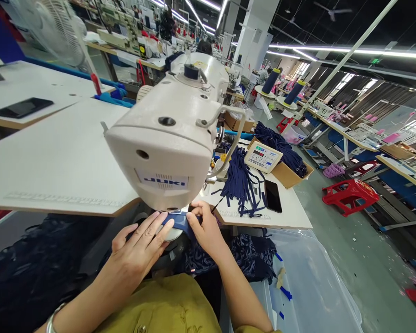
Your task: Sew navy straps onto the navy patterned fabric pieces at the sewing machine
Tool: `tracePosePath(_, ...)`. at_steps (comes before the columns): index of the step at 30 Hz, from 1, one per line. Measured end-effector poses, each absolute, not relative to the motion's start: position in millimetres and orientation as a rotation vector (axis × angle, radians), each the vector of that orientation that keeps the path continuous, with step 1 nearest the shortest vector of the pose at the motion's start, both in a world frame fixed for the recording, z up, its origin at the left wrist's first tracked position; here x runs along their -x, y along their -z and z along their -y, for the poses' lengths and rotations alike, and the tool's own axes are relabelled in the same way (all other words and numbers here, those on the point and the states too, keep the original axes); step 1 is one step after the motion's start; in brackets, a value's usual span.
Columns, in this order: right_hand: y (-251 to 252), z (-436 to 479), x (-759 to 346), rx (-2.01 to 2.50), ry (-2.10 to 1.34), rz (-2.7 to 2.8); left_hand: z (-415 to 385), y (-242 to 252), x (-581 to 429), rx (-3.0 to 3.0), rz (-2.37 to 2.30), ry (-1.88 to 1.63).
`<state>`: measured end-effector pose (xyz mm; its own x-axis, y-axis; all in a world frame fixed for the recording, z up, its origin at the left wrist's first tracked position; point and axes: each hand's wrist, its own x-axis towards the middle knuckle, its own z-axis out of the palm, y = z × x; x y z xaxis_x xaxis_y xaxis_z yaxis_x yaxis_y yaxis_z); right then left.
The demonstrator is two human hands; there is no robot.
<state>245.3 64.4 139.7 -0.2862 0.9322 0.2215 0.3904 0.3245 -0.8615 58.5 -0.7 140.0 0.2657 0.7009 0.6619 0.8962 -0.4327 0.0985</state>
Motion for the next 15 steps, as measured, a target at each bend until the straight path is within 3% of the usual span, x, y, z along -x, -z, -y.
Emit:
tracePosePath(8, -110, -68, -288, 1.267, -0.849, 2.102, 0, -145, -62, 2.212, 1.484, 0.928)
tracePosePath(15, -161, -46, -299, 1.282, -1.236, 1.799, 2, -148, -25, 2.209, 1.435, 1.242)
